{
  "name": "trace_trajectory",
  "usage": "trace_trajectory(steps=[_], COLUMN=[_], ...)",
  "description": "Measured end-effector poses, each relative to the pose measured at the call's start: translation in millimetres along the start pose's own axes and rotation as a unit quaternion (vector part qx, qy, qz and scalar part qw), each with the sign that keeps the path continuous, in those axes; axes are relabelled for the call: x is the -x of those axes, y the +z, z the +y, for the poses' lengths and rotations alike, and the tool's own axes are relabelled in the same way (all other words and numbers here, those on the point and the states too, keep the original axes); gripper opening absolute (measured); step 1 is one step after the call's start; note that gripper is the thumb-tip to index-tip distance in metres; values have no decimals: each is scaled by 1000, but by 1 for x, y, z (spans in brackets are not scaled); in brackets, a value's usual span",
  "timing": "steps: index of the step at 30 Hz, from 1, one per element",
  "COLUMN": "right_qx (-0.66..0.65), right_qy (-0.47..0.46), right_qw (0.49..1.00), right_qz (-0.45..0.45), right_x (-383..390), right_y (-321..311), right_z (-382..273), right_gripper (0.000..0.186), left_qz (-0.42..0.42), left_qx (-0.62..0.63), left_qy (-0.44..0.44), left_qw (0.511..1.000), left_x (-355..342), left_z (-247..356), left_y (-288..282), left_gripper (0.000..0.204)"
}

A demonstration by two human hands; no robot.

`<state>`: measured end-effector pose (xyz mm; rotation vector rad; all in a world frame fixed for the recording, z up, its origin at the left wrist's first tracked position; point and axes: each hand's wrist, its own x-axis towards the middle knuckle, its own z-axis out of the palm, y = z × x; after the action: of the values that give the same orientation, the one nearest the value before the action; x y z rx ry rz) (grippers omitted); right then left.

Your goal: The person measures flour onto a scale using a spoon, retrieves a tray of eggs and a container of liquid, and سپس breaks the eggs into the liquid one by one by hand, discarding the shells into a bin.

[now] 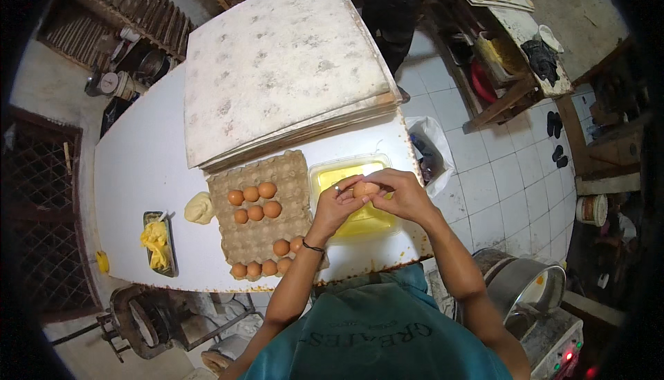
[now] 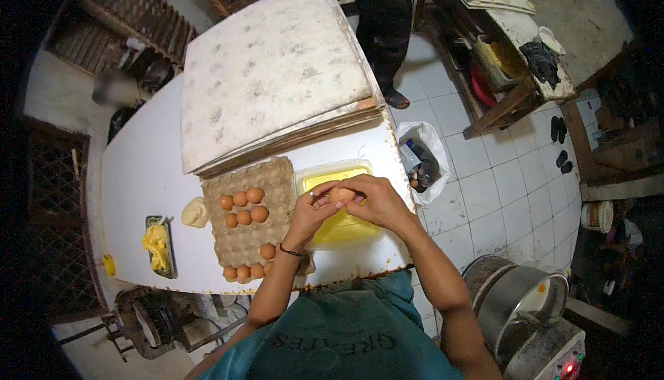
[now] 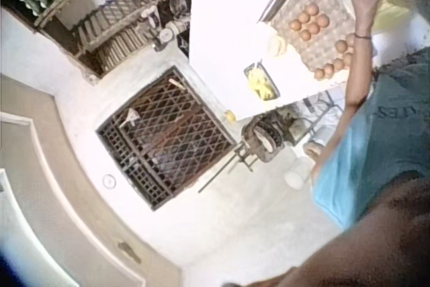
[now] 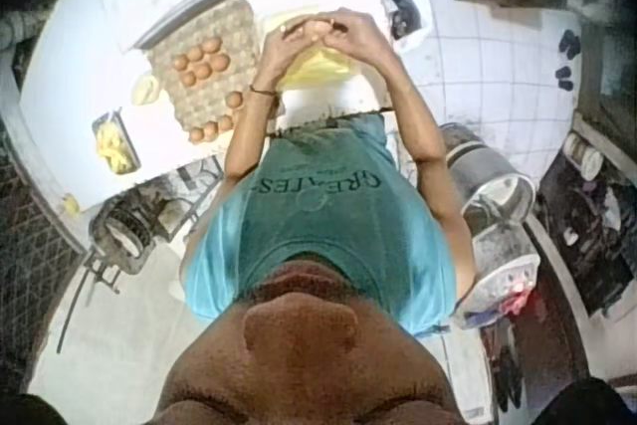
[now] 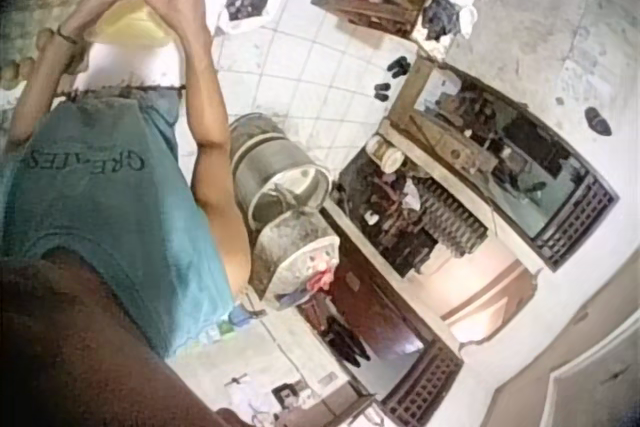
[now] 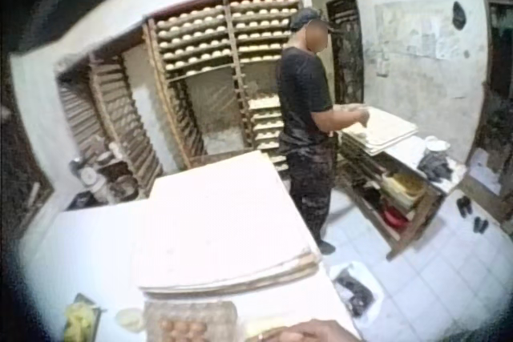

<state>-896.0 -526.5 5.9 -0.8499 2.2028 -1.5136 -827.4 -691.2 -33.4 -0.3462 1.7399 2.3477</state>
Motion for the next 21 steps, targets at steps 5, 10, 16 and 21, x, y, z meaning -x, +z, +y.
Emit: trace_trajectory(steps=[5, 10, 16, 21], right_qx=[18, 28, 47, 56], right_qy=[-18, 5, 55, 77], right_qw=[1000, 1000, 997, 995], right_qz=[0, 1, 7, 26], right_x=[-2, -6, -11, -15], right_y=[4, 11, 22, 29], right_z=[-2, -15, -23, -32], right_gripper=[33, 32, 33, 33], left_qz=[5, -5, -50, -78], left_qx=[33, 70, 128, 157], left_qy=[8, -15, -12, -5], left_qw=[999, 997, 991, 985], left_x=[1, 4, 3, 1], left_z=[-4, -3, -12, -18], left_y=[-4, -15, -29, -38], left_gripper=[42, 42, 46, 47])
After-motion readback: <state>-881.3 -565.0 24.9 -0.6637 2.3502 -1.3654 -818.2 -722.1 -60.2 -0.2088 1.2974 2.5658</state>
